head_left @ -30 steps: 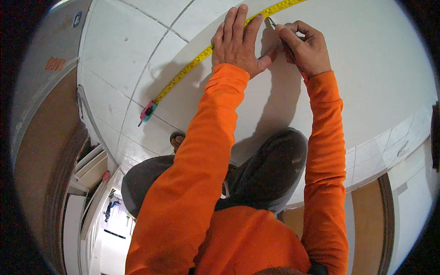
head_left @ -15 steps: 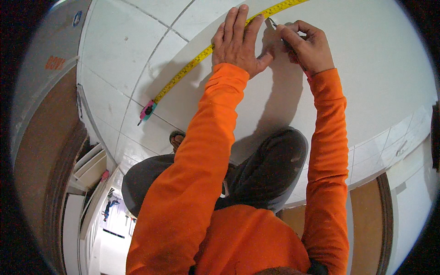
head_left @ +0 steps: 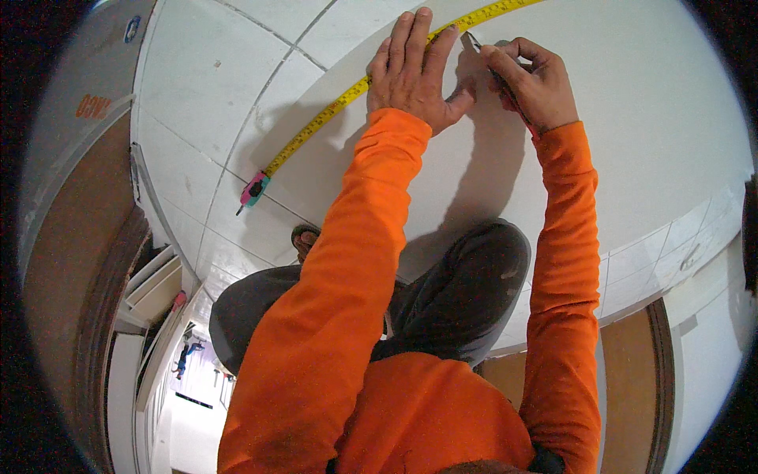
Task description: The person uses a measuring tape to mark lengths on a large board, then applies a metal trim strip and scores the board with a utility knife.
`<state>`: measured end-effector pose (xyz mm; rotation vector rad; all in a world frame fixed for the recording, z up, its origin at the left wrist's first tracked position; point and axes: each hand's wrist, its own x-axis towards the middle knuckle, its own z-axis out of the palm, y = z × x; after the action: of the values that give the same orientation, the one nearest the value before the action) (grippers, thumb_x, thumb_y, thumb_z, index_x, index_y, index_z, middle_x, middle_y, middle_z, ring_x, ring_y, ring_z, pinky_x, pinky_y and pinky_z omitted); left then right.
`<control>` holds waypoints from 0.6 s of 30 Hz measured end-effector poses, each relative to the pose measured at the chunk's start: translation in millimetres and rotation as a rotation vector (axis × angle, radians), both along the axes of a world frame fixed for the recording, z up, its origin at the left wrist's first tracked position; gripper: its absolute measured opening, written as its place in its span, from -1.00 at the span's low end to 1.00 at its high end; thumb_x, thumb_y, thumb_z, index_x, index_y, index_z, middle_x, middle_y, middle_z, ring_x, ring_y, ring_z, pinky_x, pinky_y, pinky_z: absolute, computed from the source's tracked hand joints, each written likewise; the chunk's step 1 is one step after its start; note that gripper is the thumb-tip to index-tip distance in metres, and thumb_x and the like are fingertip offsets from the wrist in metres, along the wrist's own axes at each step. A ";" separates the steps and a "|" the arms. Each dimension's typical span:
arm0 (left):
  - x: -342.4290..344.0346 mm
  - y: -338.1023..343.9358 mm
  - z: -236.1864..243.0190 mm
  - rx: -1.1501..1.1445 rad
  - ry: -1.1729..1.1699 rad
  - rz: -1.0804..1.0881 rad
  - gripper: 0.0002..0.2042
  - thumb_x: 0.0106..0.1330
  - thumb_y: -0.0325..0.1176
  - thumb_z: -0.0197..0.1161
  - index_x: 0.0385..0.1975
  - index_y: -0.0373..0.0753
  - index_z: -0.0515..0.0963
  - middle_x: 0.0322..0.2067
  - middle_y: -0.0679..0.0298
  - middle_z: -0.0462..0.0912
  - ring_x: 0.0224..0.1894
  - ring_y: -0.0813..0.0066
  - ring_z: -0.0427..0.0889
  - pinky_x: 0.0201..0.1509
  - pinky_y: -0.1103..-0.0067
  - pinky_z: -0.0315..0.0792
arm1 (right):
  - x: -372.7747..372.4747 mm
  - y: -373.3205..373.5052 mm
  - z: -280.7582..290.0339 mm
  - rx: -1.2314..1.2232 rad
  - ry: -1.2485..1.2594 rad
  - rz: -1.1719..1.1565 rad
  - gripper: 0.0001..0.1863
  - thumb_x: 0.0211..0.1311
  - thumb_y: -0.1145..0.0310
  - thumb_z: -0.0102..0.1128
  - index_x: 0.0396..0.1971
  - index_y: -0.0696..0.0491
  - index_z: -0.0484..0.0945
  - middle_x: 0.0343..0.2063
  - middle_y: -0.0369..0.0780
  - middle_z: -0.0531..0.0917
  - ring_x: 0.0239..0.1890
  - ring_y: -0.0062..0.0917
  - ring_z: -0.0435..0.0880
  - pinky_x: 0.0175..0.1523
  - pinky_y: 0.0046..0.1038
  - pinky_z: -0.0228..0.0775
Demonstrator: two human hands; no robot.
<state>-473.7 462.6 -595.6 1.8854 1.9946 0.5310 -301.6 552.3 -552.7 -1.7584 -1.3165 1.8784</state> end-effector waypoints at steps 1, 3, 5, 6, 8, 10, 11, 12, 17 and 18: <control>0.0 -0.1 -0.6 0.008 0.010 0.001 -0.09 -0.14 0.00 0.52 0.36 0.09 0.34 0.47 0.19 0.18 0.53 0.12 0.10 0.47 0.12 0.10 | 1.4 0.1 -1.4 0.016 -0.002 0.013 -0.72 0.30 0.22 0.35 -0.38 0.17 0.66 -0.56 -0.30 0.66 -0.58 -0.74 0.51 -0.51 -0.61 0.34; 0.2 0.4 -2.2 0.025 0.030 0.004 -0.11 -0.12 0.02 0.50 0.35 0.09 0.35 0.47 0.18 0.19 0.52 0.11 0.11 0.47 0.12 0.10 | 3.6 -1.3 -2.8 0.021 0.005 0.012 -0.72 0.30 0.22 0.35 -0.38 0.16 0.66 -0.56 -0.31 0.66 -0.58 -0.74 0.51 -0.50 -0.61 0.33; 1.0 0.3 -3.6 0.035 0.035 0.002 -0.14 -0.10 0.03 0.48 0.34 0.08 0.36 0.47 0.18 0.19 0.52 0.11 0.11 0.47 0.13 0.10 | 6.1 -4.4 -0.6 -0.002 0.016 -0.017 -0.72 0.30 0.21 0.36 -0.39 0.16 0.66 -0.56 -0.31 0.65 -0.57 -0.74 0.51 -0.50 -0.61 0.33; 1.4 0.3 -4.2 0.040 0.038 0.000 -0.15 -0.08 0.04 0.47 0.34 0.08 0.37 0.47 0.18 0.19 0.52 0.11 0.11 0.47 0.13 0.10 | 6.6 -4.6 -1.5 -0.016 0.029 -0.024 -0.72 0.30 0.21 0.36 -0.39 0.16 0.66 -0.56 -0.32 0.65 -0.57 -0.74 0.51 -0.50 -0.61 0.33; 0.3 0.3 -5.1 0.044 0.037 0.001 -0.17 -0.06 0.05 0.46 0.33 0.07 0.38 0.46 0.18 0.19 0.52 0.10 0.11 0.46 0.13 0.11 | 6.4 -3.9 -2.0 -0.043 0.057 -0.041 -0.72 0.30 0.21 0.36 -0.41 0.16 0.65 -0.56 -0.33 0.64 -0.56 -0.74 0.52 -0.50 -0.61 0.33; 0.2 0.0 -5.4 0.047 0.038 0.000 -0.18 -0.04 0.05 0.45 0.33 0.05 0.38 0.46 0.17 0.20 0.52 0.09 0.11 0.45 0.13 0.13 | 8.6 -4.8 0.6 -0.051 0.017 -0.017 -0.72 0.31 0.22 0.36 -0.41 0.16 0.65 -0.56 -0.33 0.64 -0.56 -0.74 0.51 -0.50 -0.60 0.33; 0.7 -0.4 -5.2 0.048 0.040 0.000 -0.18 -0.03 0.06 0.45 0.33 0.05 0.38 0.46 0.17 0.20 0.51 0.09 0.12 0.44 0.12 0.13 | 9.0 -5.2 0.8 -0.056 -0.001 -0.005 -0.72 0.31 0.22 0.35 -0.41 0.15 0.65 -0.56 -0.34 0.64 -0.57 -0.74 0.51 -0.49 -0.60 0.33; 0.7 -0.6 -5.3 0.049 0.042 -0.001 -0.18 -0.02 0.06 0.44 0.33 0.04 0.38 0.46 0.16 0.20 0.51 0.08 0.12 0.44 0.12 0.14 | 8.4 -5.6 -0.4 -0.042 0.012 -0.006 -0.73 0.31 0.22 0.35 -0.39 0.15 0.65 -0.54 -0.33 0.65 -0.55 -0.73 0.51 -0.48 -0.61 0.34; 0.0 -1.2 -5.0 0.064 0.071 -0.006 -0.22 0.04 0.10 0.40 0.33 0.02 0.38 0.45 0.14 0.22 0.50 0.06 0.15 0.42 0.10 0.16 | 15.4 -14.6 -6.9 -0.021 0.131 -0.041 -0.76 0.35 0.26 0.31 -0.28 0.16 0.65 -0.43 -0.30 0.69 -0.46 -0.71 0.57 -0.37 -0.62 0.41; 0.0 -1.4 -5.7 0.075 0.069 -0.004 -0.22 0.05 0.11 0.39 0.33 0.02 0.38 0.44 0.14 0.22 0.50 0.06 0.15 0.42 0.09 0.16 | 19.4 -17.8 -5.1 -0.032 0.168 -0.072 -0.77 0.36 0.27 0.30 -0.26 0.16 0.65 -0.41 -0.29 0.70 -0.43 -0.71 0.58 -0.35 -0.62 0.43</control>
<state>-473.7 461.2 -601.3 1.9770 2.0409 0.5544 -282.3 534.5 -557.9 -1.5998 -1.1541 1.9693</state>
